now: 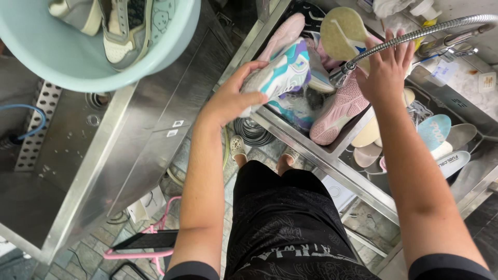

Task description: The person washes multiple pairs of shoes in a sink, rinses them with a handheld sprayer, and then uses a pressure washer to clean the shoes and insoles on a metal grate. The person handles pink sneakers, grey sneakers, and flip-flops, moving them between a basin, the sink, and the grate.

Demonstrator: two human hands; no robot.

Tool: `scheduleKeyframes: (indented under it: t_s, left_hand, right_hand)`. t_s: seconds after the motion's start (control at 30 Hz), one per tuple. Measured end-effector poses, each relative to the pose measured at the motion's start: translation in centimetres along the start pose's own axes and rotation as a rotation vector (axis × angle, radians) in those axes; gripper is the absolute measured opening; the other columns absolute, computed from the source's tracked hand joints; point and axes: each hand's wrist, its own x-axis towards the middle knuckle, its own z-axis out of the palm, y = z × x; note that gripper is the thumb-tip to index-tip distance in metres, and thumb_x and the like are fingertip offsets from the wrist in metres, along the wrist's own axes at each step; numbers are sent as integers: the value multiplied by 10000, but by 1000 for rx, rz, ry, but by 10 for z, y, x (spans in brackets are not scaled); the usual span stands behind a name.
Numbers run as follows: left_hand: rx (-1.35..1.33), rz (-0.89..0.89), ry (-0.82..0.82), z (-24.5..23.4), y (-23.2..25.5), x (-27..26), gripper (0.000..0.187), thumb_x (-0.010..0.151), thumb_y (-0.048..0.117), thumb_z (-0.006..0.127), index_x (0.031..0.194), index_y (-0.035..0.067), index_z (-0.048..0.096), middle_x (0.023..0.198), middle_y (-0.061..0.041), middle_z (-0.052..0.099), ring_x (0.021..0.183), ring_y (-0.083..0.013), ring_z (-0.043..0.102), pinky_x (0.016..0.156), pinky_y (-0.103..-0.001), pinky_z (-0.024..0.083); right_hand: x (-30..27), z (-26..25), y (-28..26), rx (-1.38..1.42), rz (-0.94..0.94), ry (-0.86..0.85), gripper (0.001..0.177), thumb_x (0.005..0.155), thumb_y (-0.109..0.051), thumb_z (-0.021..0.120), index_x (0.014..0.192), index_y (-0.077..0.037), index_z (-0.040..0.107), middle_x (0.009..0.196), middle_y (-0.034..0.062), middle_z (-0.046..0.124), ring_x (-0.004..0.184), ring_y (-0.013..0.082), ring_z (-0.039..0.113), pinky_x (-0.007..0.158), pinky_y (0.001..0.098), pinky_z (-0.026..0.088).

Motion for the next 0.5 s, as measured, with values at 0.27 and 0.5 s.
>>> scheduleKeyframes:
  t_s: [0.27, 0.5]
  left_hand:
    - [421, 408, 316, 1, 13, -38, 816, 634, 240, 836, 1418, 214, 607, 1511, -141, 491, 1390, -338, 557, 1146, -405, 484]
    - [461, 472, 284, -26, 9, -35, 805, 673, 270, 861, 1433, 194, 604, 1490, -179, 500, 1298, -361, 563, 1096, -443, 499]
  right_hand:
    - [-68, 9, -141, 595, 418, -100, 471, 894, -110, 766, 1295, -53, 525, 1360, 214, 522, 1286, 438, 526, 1096, 500, 448]
    - [-48, 122, -156, 182, 354, -916, 1095, 709, -98, 823, 1596, -195, 188, 1439, 260, 461, 1286, 460, 494, 1041, 535, 414]
